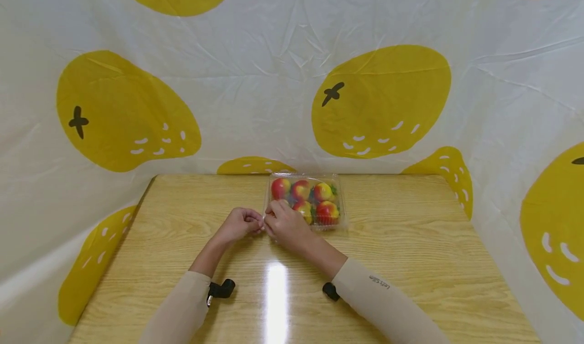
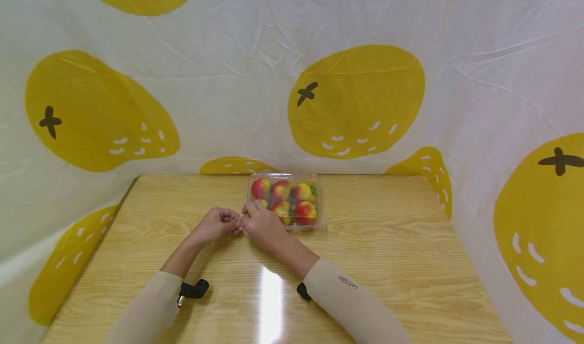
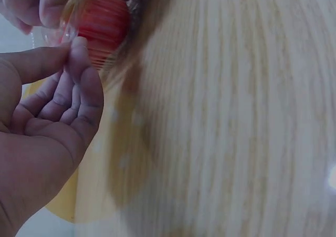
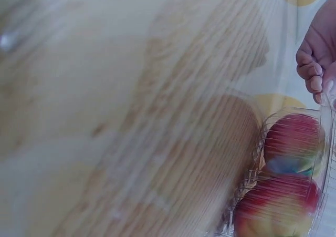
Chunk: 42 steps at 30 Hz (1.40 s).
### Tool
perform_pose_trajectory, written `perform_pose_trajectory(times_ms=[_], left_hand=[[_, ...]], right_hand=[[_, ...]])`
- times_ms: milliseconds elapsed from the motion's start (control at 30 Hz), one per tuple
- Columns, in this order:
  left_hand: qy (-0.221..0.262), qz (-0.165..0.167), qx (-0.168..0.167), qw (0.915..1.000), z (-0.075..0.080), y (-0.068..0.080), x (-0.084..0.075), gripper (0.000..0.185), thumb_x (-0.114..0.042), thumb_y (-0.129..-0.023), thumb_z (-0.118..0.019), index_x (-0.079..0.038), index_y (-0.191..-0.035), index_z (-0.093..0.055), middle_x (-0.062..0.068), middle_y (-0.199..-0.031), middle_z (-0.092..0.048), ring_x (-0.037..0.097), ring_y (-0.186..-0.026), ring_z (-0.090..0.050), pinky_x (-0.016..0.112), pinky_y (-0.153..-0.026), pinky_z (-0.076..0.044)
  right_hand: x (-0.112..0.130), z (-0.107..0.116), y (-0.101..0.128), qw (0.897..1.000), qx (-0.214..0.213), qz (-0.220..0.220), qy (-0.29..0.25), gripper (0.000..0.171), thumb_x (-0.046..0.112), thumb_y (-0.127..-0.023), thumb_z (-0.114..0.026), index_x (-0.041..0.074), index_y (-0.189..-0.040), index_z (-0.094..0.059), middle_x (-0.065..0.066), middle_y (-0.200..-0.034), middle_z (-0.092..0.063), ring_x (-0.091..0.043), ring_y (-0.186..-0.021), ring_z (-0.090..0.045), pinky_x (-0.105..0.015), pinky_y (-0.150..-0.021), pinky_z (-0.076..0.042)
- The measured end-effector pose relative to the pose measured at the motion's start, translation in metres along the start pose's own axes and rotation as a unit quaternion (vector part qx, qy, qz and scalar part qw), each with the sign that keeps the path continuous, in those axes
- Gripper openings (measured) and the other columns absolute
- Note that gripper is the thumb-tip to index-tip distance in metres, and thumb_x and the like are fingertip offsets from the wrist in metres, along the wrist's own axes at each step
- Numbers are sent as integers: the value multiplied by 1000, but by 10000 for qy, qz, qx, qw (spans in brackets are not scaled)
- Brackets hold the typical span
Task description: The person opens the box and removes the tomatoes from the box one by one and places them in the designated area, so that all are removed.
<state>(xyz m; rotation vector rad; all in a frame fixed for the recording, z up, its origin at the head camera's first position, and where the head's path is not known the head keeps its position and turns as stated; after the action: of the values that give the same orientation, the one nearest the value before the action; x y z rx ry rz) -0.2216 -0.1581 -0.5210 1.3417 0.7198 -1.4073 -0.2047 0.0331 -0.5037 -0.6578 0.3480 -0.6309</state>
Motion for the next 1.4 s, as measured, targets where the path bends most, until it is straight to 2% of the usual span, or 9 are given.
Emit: perform_pose_trajectory(times_ms=[267,633,867,1400], left_hand=[[-22,-72,135,9999,2,1,-1,11,6,-99,-62,13,-104,-67,9,-84,-73,18,-79,-72,30,-75,-65],[-323,-188,40,9993,2,0,-2,10,4,-98,-65,11,-102,-69,12,-83,-73,18,-76,-71,30,-70,-63],[-223,-129,28,9997,3,3,-4,10,3,-97,-66,11,-103,-68,9,-81,-72,19,-76,-71,30,-71,-64],[-48,-48,103,9999,6,0,0,16,-1,-100,-65,12,-108,-67,16,-91,-75,20,-83,-73,30,-75,-65]], right_hand=[[0,2,1,9995,211,-158,-170,12,20,-92,-78,11,-84,-78,-4,-103,-65,-18,-92,-62,-20,-62,-62],[0,4,-2,9993,201,-207,-236,12,21,-92,-78,10,-87,-80,-4,-104,-65,-18,-91,-60,-21,-60,-61],[1,9,-4,9988,216,-267,-357,9,19,-90,-79,10,-87,-80,-3,-104,-66,-18,-92,-60,-20,-65,-61],[-4,12,-6,9991,-215,161,-318,8,14,-85,-84,10,-82,-78,-5,-104,-70,-20,-93,-64,-23,-75,-62]])
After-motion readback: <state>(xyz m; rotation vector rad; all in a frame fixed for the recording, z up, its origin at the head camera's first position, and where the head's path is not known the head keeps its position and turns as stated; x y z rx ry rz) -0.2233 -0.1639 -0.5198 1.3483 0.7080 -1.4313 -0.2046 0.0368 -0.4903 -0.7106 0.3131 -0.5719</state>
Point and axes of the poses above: each hand's wrist, its own y-axis away from the middle knuckle, its own z-axis out of the back of the hand, x = y × z, the point moved 1 cm from there along -y, towards the middle knuckle
